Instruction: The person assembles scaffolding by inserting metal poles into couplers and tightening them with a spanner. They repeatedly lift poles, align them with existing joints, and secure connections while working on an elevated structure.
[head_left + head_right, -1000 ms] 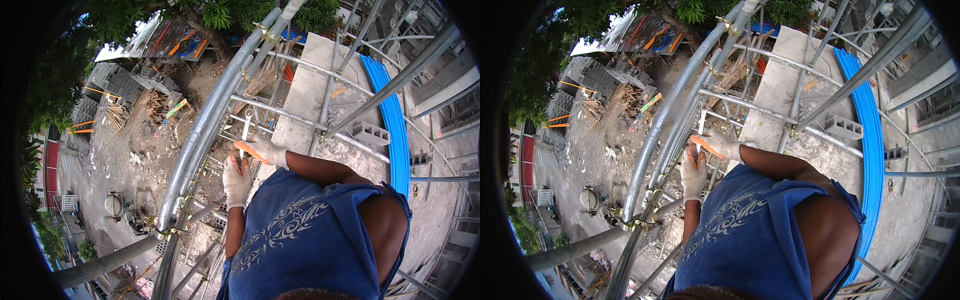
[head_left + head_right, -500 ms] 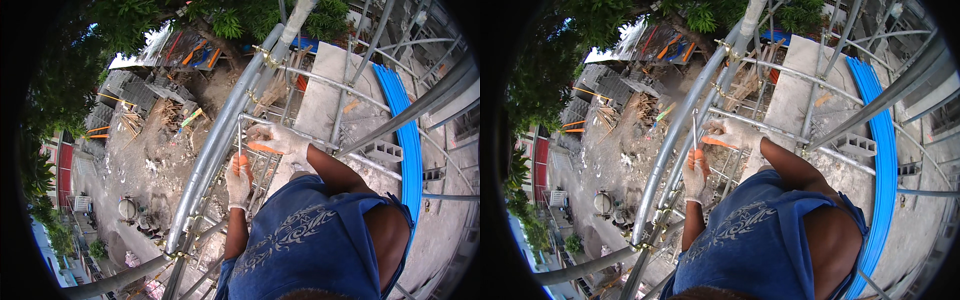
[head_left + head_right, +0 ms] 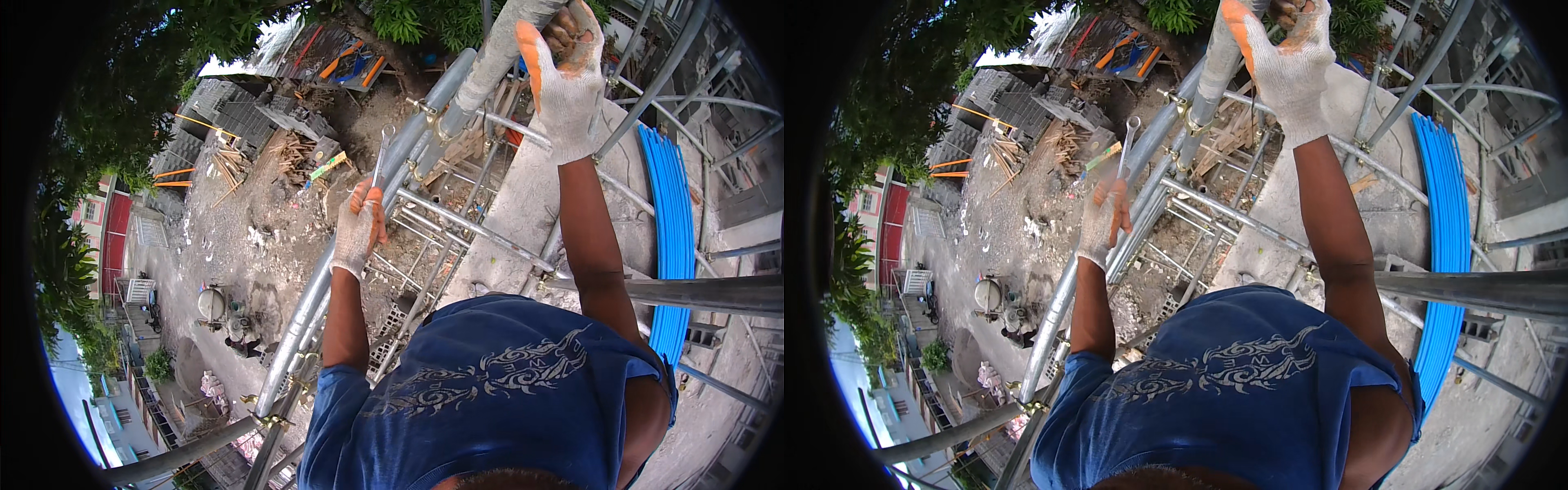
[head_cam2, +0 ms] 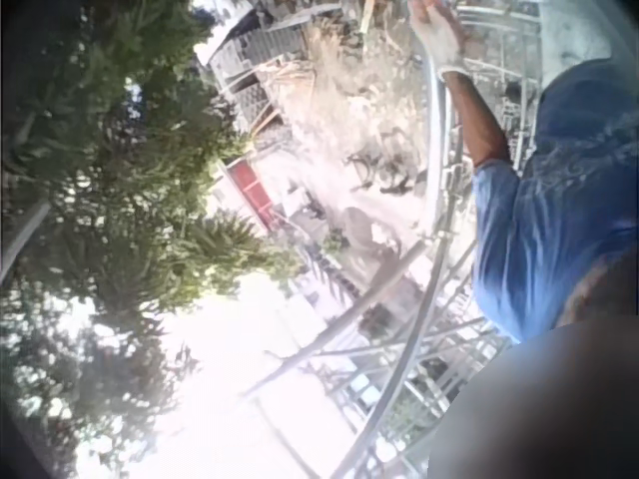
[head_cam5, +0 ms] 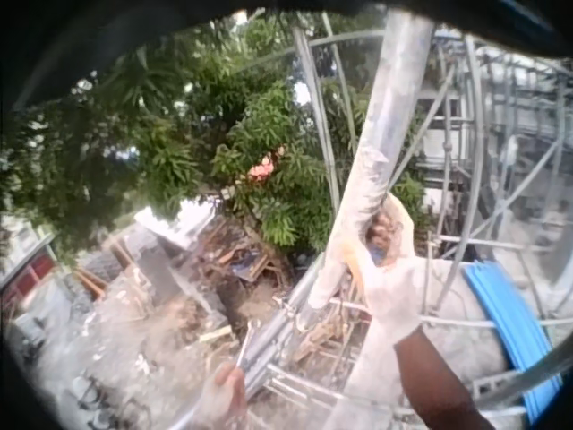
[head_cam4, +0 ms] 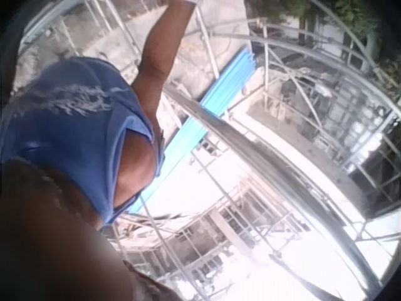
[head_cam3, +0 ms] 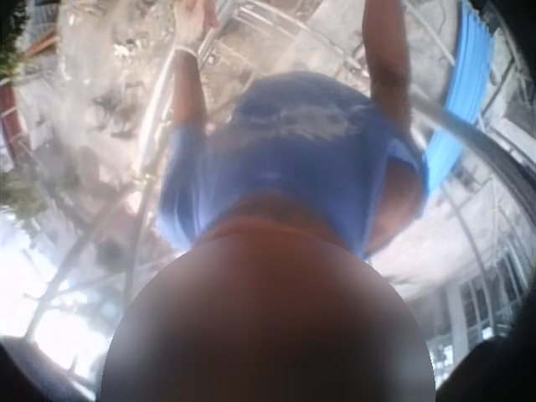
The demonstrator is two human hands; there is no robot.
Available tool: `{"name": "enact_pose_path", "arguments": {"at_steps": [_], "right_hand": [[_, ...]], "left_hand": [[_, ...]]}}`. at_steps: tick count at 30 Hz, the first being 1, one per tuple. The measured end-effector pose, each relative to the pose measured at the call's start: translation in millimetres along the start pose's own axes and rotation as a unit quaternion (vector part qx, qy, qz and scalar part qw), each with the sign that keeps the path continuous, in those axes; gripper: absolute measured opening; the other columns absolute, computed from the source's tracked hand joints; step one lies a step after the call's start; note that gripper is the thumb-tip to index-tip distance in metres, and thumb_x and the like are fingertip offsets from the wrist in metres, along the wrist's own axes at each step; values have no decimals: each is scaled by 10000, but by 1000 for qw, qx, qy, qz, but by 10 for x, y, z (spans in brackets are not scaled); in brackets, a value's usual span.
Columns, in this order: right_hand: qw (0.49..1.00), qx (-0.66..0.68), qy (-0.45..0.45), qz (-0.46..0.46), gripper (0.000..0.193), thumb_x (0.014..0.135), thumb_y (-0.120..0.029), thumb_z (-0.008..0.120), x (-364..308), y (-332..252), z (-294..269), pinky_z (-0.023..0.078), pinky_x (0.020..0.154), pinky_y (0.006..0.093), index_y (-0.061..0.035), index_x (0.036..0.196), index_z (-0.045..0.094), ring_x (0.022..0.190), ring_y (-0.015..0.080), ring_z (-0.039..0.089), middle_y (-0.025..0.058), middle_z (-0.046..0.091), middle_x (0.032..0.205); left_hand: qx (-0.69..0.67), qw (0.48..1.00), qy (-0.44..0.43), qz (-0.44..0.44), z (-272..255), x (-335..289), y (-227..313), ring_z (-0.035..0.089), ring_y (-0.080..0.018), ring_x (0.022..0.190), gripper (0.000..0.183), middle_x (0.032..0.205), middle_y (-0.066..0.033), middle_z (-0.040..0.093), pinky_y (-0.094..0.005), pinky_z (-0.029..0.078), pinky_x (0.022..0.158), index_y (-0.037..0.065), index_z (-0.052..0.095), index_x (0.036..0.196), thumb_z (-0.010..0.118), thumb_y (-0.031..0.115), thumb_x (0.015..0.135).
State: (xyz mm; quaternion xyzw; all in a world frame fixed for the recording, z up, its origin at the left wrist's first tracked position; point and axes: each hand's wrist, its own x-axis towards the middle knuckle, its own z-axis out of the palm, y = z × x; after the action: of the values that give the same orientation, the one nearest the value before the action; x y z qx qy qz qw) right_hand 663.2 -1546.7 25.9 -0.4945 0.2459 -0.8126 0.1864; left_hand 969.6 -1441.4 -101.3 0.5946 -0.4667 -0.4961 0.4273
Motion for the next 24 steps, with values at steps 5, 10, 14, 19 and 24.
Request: {"name": "enact_pose_path", "arguments": {"at_steps": [5,10,14,19,24], "right_hand": [[982,-183,38,-27,878,841,-135,829,216,113,276,452,1022,327,13,1520,294,1167,249,595,172,587,1309],[971,-207,78,-93,874,847,-143,817,168,487,288,506,921,337,9,1516,275,1034,247,649,145,643,1184],[948,-241,-4,-209,658,947,-202,726,189,756,3,492,996,339,-36,1476,372,1128,197,620,95,627,1239],[981,-130,-78,-124,593,984,-223,689,211,1000,-273,488,1056,371,-96,1456,352,1162,192,636,101,623,1299],[951,-249,-28,-179,566,983,-207,686,181,1024,-329,535,994,351,-78,1438,374,1080,197,672,108,635,1264]], "left_hand": [[129,991,15,-10,-31,595,287,445,-71,431,390,608,28,474,-253,384,391,32,571,1335,590,284,1038],[25,998,-38,-43,-76,1182,398,480,-73,421,363,604,14,536,-260,426,377,16,571,1331,604,161,1000],[-96,992,-85,-20,-23,1386,279,465,-74,388,426,617,27,573,-241,438,346,37,576,1354,680,120,949],[22,992,-96,-74,-191,1554,81,437,-61,377,338,595,32,546,-242,355,348,40,627,1269,690,143,953],[251,956,-145,34,-412,1810,-142,446,-58,438,319,573,47,494,-263,329,393,60,657,1194,671,281,965]]}}
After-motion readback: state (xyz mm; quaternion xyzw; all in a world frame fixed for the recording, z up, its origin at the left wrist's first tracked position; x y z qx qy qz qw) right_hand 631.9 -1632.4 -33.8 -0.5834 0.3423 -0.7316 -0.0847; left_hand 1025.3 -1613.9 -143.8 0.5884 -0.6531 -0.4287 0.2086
